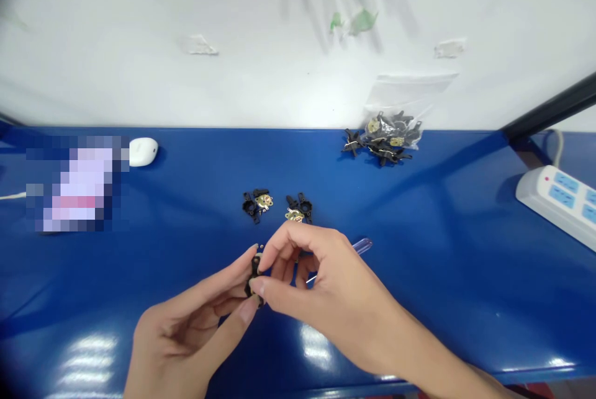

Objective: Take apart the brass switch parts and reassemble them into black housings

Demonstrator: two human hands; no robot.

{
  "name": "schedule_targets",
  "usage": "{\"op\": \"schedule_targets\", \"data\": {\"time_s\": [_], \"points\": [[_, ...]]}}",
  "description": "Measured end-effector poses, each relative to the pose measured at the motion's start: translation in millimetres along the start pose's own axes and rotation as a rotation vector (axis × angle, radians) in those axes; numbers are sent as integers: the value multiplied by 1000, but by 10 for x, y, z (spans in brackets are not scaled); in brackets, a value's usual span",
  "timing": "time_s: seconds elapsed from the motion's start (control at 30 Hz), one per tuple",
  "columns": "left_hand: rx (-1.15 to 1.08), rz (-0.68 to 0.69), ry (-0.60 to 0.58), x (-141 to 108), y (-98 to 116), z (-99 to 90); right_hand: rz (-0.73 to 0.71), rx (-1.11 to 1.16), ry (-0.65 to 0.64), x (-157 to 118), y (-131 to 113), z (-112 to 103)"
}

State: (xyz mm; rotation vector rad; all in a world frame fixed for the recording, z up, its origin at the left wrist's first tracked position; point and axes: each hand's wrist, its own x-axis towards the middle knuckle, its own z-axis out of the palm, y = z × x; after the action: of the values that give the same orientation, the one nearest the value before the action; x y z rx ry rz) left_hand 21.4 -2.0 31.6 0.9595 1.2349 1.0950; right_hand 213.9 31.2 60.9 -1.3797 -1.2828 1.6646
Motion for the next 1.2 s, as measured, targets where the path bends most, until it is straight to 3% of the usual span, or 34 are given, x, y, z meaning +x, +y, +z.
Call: {"op": "schedule_targets", "data": {"time_s": [0.17, 0.7, 1.2], "points": [[33, -28, -105, 70, 77, -16, -12, -23, 51, 31, -3, 11], [-147, -158, -104, 132, 170, -36, 4, 139, -67, 35, 42, -30], [-161, -63, -211, 123, 31, -165, -65, 83, -98, 19, 61, -4]]}}
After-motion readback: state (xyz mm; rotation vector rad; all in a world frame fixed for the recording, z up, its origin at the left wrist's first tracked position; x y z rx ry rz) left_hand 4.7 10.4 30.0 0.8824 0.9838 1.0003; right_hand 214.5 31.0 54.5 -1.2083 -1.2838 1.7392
